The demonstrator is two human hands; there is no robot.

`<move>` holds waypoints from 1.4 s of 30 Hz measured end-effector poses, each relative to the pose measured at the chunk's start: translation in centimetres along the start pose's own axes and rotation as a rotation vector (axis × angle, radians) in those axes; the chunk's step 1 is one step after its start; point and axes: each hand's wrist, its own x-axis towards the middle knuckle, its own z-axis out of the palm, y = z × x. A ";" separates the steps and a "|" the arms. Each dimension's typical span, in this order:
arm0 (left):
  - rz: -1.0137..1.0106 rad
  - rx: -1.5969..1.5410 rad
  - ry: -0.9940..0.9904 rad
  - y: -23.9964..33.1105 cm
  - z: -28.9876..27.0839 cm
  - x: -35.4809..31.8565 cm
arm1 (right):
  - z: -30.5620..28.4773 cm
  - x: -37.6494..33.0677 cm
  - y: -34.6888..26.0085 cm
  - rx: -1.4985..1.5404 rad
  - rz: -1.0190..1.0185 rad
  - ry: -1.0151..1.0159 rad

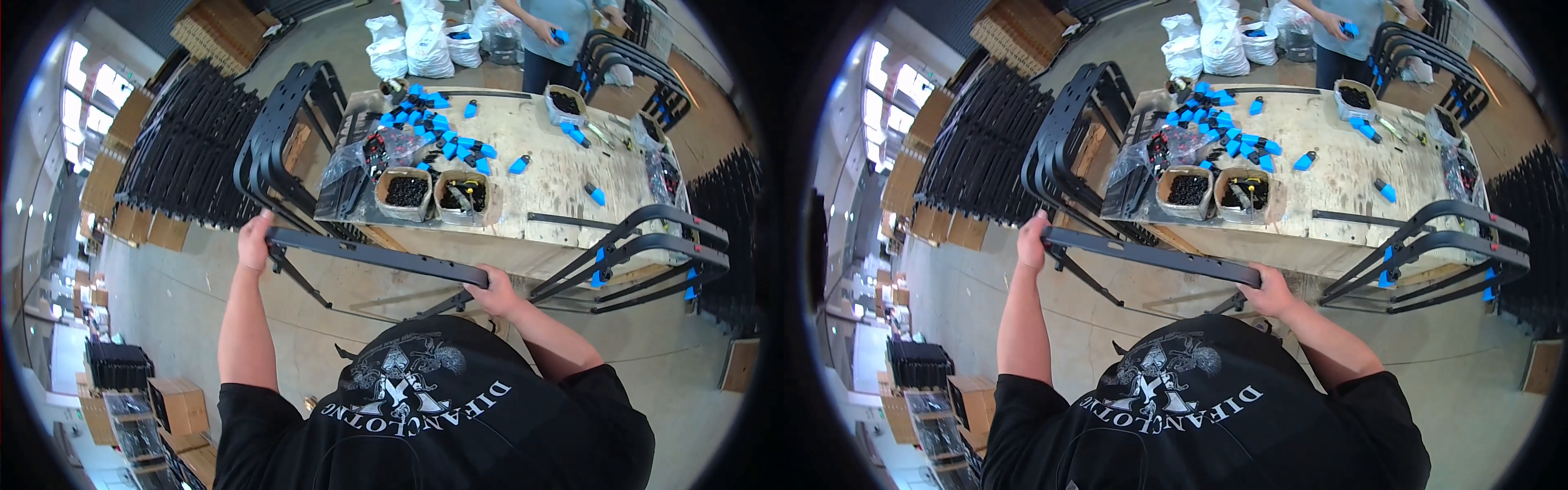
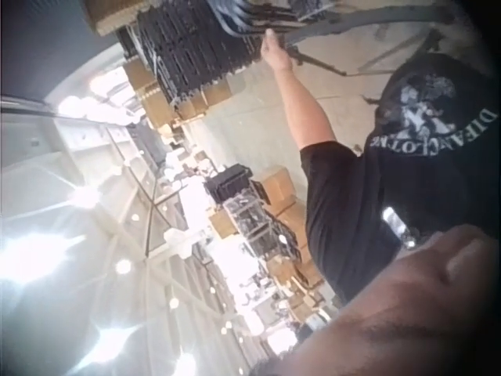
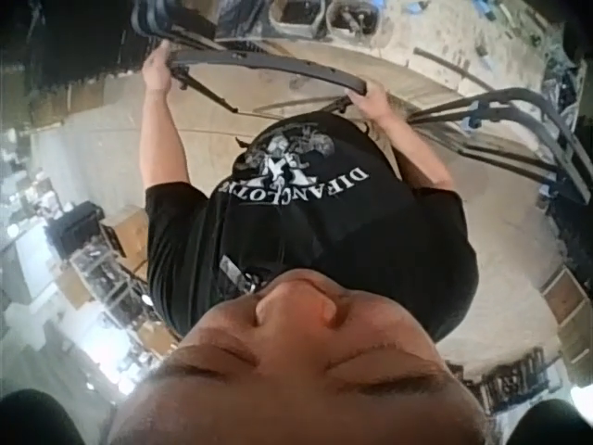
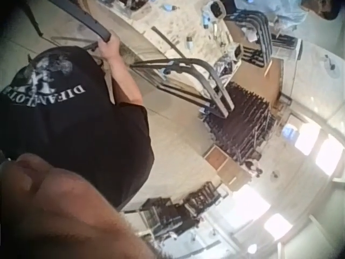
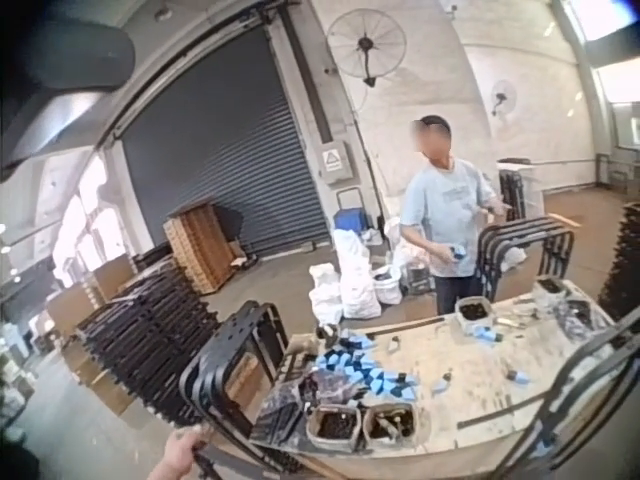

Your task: Assembling black metal frames using bolts, plastic caps, and a wrench in a manufacturing environment.

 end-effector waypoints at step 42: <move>0.691 0.175 0.018 -0.3 10.4 15.6 | 9.3 9.8 0.1 -0.235 0.243 0.759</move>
